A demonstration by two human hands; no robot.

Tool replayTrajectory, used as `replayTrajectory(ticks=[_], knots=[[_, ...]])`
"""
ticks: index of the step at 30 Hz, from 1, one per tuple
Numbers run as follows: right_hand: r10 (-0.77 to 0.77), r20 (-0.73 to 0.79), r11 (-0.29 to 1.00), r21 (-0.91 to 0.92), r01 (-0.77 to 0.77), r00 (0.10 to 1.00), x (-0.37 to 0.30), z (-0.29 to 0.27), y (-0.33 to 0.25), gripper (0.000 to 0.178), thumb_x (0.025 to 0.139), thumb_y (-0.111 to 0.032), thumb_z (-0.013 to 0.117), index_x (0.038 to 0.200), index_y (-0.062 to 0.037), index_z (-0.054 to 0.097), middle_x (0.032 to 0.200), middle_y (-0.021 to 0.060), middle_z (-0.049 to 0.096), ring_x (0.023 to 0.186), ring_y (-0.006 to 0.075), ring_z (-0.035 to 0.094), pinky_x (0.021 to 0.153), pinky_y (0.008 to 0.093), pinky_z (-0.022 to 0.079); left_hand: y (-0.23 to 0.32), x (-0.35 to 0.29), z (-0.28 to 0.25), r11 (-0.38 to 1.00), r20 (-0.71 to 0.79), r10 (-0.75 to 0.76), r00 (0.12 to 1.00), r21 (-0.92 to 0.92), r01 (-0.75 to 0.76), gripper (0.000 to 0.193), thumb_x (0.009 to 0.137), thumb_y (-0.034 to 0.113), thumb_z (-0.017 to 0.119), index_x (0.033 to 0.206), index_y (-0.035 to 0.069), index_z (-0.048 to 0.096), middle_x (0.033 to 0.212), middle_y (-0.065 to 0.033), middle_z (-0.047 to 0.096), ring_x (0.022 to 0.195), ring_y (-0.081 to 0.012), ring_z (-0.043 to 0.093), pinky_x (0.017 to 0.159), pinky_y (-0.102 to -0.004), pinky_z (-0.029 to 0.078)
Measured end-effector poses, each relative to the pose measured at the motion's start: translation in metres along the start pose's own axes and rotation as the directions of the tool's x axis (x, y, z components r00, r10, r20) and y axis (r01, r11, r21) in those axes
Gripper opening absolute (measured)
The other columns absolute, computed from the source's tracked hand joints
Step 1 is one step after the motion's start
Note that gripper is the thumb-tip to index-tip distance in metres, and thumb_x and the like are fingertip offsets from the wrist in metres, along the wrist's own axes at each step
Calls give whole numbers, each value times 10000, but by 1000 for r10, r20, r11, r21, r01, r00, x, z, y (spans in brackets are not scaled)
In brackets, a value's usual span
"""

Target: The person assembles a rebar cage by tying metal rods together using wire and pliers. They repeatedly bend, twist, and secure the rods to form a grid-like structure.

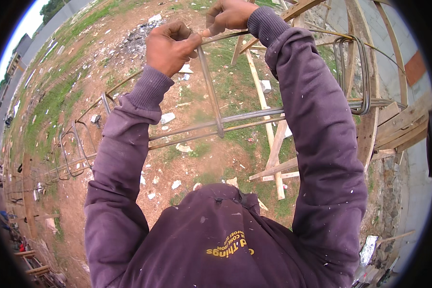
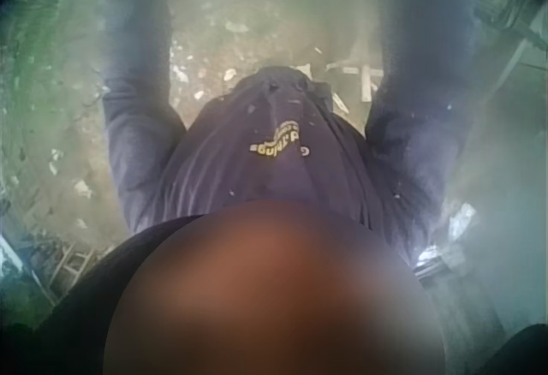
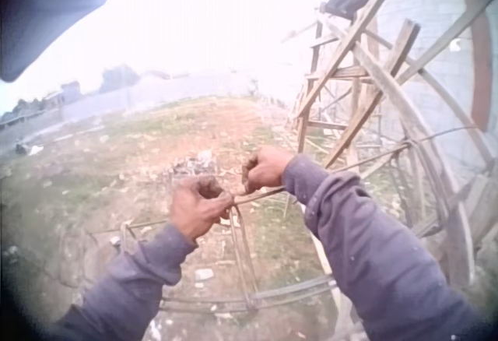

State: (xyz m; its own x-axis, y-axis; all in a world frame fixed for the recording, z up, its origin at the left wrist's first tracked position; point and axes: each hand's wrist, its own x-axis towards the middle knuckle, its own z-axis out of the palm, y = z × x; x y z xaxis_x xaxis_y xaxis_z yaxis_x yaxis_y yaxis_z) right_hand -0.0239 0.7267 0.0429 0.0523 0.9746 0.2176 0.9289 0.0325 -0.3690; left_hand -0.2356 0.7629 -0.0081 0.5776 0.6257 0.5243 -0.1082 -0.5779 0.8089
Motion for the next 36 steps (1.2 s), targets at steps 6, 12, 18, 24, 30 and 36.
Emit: replayTrajectory(ticks=[6, 12, 18, 24, 30, 36], knots=[[189, 266, 982, -44, -184, 945, 22, -3, 2, 320, 748, -403, 840, 798, -96, 761, 698, 16, 598, 582, 155, 492, 498, 337, 372, 1, 0, 0, 999, -13, 49, 999, 23, -49, 196, 830, 153, 770, 758, -10, 687, 662, -60, 682, 545, -90, 640, 489, -236, 511], [193, 551, 930, -367, 28, 812, 44, 7, -12, 252, 792, -346, 752, 858, -102, 756, 737, 48, 653, 646, 203, 574, 569, 358, 439, -1, -3, -2, 998, 11, 62, 998, -27, -62, 269, 852, 206, 793, 756, -22, 686, 660, -70, 680, 545, -96, 644, 482, -233, 505], [259, 506, 965, -178, -194, 823, 14, 12, -21, 267, 830, -366, 763, 864, -102, 757, 743, 32, 677, 635, 187, 609, 570, 327, 471, 3, -2, -6, 999, 102, -38, 994, 9, 38, 281, 841, 220, 814, 779, -23, 688, 684, -79, 692, 545, -111, 661, 465, -233, 494], [-328, -400, 945, -142, 296, 856, -90, -8, -63, 302, 805, -266, 707, 928, 9, 727, 853, 153, 733, 769, 254, 721, 725, 365, 573, -3, 4, -8, 997, 147, -78, 986, 9, 78, 254, 837, 208, 805, 808, -18, 693, 705, -86, 699, 586, -121, 692, 457, -224, 483], [-625, -337, 621, -761, 187, 704, -137, 57, -54, 252, 852, -163, 639, 1026, -13, 743, 1000, 182, 728, 969, 326, 699, 930, 448, 533, -16, 8, -7, 997, 142, -68, 987, 34, 64, 262, 865, 266, 799, 854, 26, 697, 721, -35, 696, 594, -72, 664, 462, -187, 448], [-463, -383, 842, -472, 261, 799, -105, 77, -34, 306, 859, -112, 555, 1145, -52, 644, 809, 196, 683, 808, 383, 670, 723, 490, 516, -17, 9, -3, 991, 92, -109, 990, -62, 115, 229, 848, 179, 778, 730, 21, 661, 612, -52, 652, 483, -104, 616, 429, -228, 433]])
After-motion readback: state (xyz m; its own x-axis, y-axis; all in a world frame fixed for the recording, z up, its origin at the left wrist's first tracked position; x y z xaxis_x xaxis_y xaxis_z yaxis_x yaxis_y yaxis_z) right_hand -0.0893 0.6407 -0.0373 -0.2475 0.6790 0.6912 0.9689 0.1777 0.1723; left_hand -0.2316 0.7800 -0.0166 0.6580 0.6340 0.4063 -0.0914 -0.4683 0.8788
